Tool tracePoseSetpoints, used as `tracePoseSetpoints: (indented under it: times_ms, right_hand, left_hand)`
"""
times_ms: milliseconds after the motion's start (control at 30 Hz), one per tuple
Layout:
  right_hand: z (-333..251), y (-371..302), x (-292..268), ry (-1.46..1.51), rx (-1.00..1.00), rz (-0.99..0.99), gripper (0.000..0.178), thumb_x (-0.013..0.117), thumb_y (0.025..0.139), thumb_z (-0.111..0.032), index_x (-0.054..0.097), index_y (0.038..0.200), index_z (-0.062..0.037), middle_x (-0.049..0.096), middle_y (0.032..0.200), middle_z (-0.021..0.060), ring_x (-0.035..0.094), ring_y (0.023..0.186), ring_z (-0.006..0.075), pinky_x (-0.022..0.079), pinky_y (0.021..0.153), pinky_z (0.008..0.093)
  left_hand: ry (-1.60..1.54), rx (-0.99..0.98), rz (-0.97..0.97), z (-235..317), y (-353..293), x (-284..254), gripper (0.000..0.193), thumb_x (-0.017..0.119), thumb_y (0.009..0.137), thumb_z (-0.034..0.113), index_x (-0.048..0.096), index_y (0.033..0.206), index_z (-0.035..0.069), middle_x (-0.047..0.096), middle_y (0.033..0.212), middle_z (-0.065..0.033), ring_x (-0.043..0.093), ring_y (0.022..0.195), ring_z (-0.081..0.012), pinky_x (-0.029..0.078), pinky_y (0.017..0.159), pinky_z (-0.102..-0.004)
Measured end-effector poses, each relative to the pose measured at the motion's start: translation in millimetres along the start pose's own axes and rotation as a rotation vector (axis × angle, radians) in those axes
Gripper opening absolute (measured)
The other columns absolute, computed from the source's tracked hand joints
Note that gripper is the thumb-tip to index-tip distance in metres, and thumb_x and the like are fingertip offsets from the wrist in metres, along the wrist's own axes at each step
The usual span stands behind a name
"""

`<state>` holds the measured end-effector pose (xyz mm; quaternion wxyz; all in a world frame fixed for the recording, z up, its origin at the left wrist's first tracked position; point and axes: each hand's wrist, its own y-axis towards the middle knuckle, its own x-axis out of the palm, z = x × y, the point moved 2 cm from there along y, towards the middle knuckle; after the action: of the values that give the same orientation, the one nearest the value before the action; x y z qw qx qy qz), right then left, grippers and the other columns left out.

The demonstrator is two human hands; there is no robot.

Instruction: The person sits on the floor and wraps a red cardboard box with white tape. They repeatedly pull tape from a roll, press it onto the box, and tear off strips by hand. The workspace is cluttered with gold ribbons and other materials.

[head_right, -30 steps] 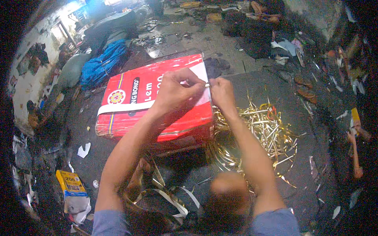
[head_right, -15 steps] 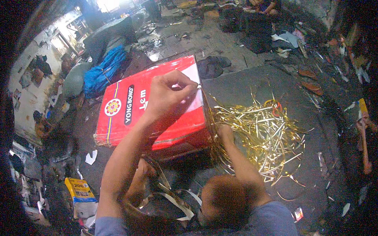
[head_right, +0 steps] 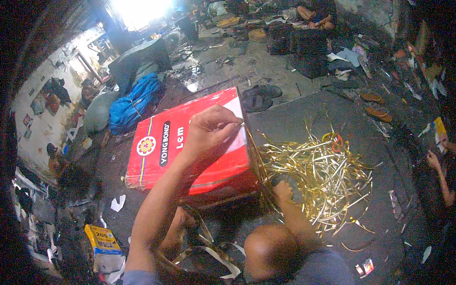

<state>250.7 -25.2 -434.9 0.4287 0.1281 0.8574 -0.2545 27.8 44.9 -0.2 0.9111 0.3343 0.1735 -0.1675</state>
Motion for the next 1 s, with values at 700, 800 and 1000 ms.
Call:
tracePoseSetpoints:
  times_ms: [700,800,1000]
  right_hand:
    - [37,7,-64,-0.226,-0.093,0.04,0.029,0.063,0.09,-0.02,0.073,0.101,0.0049,0.072,0.106,0.0327,0.071,0.101,0.0507,0.059,0.086,0.0574]
    - [39,6,-68,-0.232,-0.103,0.038,0.029,0.062,0.091,-0.02,0.073,0.102,0.0048,0.073,0.106,0.0325,0.071,0.101,0.0507,0.059,0.086,0.0572]
    - [24,5,-59,-0.286,-0.263,0.019,0.03,0.062,0.091,-0.02,0.072,0.103,0.0046,0.073,0.106,0.0323,0.072,0.1,0.0507,0.059,0.086,0.0569]
  left_hand:
    - [0.248,0.365,-0.079,16,-3,-6,0.024,0.076,0.083,-0.002,0.079,0.106,0.006,0.072,0.099,-0.0103,0.073,0.087,-0.0247,0.061,0.074,-0.0336]
    - [0.233,0.369,-0.072,14,0,-3,0.023,0.076,0.084,-0.001,0.079,0.106,0.005,0.072,0.099,-0.0108,0.074,0.087,-0.0251,0.061,0.075,-0.0337]
    - [0.319,0.373,-0.072,8,-13,-17,0.022,0.074,0.086,-0.001,0.078,0.108,0.003,0.072,0.103,-0.015,0.073,0.095,-0.0293,0.06,0.082,-0.0366]
